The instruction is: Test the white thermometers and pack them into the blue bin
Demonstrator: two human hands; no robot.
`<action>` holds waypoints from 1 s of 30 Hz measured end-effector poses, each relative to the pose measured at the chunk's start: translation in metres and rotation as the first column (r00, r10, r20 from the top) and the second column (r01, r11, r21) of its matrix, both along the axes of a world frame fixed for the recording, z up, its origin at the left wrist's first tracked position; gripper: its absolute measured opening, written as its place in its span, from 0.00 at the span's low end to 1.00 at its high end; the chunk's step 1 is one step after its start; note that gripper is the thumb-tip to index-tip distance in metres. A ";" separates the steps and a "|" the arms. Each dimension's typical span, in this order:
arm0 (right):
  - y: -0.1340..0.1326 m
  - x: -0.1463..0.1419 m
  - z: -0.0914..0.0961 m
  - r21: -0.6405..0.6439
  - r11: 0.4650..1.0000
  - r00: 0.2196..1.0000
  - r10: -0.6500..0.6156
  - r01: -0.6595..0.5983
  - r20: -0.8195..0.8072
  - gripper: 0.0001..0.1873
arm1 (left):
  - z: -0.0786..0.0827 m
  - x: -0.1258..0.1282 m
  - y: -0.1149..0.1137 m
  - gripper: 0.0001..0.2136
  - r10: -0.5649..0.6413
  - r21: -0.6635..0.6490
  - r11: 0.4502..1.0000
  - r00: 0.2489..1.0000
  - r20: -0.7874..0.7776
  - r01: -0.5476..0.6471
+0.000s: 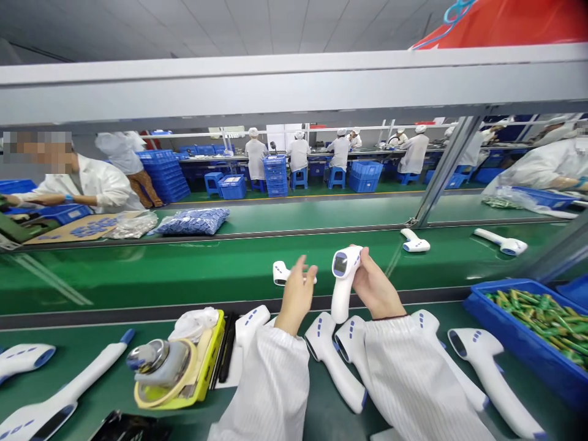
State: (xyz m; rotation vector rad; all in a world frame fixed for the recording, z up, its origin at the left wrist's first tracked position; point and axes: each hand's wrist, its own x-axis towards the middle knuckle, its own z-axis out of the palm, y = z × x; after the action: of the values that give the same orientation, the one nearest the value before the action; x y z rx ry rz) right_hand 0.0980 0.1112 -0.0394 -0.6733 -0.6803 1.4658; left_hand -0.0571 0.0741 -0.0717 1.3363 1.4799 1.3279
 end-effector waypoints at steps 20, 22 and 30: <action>-0.038 -0.016 0.022 0.213 0.950 0.960 0.257 -0.230 -0.113 0.12 | 0.071 0.043 -0.064 0.29 -0.235 0.325 0.915 0.970 -0.054 0.240; -0.039 -0.016 0.024 0.188 0.960 0.965 0.235 -0.210 -0.121 0.13 | 0.070 0.045 -0.065 0.29 -0.216 0.333 0.915 0.973 -0.075 0.229; -0.043 -0.015 0.029 0.165 0.963 0.958 0.237 -0.211 -0.159 0.13 | 0.072 0.045 -0.069 0.30 -0.184 0.344 0.912 0.972 -0.148 0.225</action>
State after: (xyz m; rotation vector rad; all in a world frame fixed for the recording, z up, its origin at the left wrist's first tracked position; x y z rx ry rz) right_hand 0.0830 0.0686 -0.0101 -0.3545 -0.7354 1.6441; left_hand -0.0124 0.0052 0.0007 1.7742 1.1601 1.4492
